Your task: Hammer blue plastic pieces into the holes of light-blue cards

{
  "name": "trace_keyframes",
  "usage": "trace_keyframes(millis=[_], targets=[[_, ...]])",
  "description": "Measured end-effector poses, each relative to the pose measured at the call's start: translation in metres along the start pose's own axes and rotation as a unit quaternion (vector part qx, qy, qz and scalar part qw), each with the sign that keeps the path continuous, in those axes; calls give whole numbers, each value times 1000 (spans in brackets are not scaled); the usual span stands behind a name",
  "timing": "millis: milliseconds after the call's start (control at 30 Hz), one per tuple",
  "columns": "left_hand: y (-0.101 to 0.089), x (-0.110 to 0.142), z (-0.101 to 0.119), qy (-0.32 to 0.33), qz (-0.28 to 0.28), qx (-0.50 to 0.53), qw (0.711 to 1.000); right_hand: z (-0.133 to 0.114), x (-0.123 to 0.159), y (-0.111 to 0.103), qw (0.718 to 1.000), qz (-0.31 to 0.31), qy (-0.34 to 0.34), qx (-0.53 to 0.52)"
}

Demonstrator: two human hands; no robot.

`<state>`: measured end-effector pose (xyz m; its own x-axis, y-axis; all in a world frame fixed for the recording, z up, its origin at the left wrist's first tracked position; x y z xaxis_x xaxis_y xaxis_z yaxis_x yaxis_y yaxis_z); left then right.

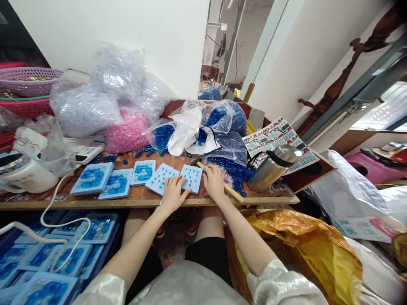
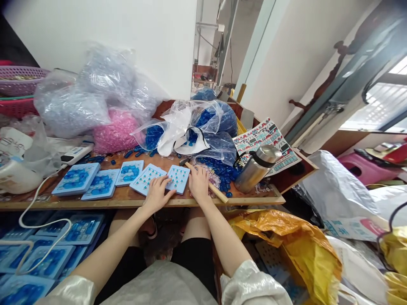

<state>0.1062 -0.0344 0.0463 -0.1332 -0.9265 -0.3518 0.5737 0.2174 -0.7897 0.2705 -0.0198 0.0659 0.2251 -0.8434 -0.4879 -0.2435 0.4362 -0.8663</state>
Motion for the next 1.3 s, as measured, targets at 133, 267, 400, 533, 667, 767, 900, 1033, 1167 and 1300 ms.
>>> trace_keyframes(millis=[133, 267, 400, 533, 667, 767, 900, 1033, 1167, 1300], targets=[[-13, -5, -18, -6, 36, 11, 999, -34, 14, 10, 991, 31, -95, -87], [-28, 7, -35, -9, 29, -84, 996, -47, 26, 19, 966, 21, -169, -193], [-29, 4, -34, -27, 22, -106, 994, -43, 23, 19, 954, 24, -185, -235], [-15, -6, -24, -92, 2, -101, 991, -34, 16, 18, 966, 17, -164, -196], [-5, 5, -10, -50, -52, -68, 995, -22, 24, 7, 973, 24, -149, -174], [-12, 9, -10, -20, -55, -33, 998, -15, 37, -2, 973, 61, -151, -162], [-21, -28, -28, -19, -31, 2, 999, -1, 46, -10, 979, 146, -83, -116], [-2, -93, -45, 32, -70, -11, 997, 8, 45, -9, 979, 182, -30, -81], [33, -140, -43, 67, -132, -59, 987, 11, 45, -7, 979, 193, -4, -69], [49, -156, -37, 42, -127, -99, 986, 13, 47, -6, 979, 188, 8, -75]])
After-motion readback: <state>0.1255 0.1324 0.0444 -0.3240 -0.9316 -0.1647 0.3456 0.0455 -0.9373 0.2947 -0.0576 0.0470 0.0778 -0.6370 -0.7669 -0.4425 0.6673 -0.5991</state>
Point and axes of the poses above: each hand's wrist, its own x-axis away from the middle knuckle, its own y-axis out of the palm, z = x × y, the point moved 6 cm from there along -x, towards the middle knuckle, and after that the axes turned 14 degrees about -y, right-handed, at the moved point
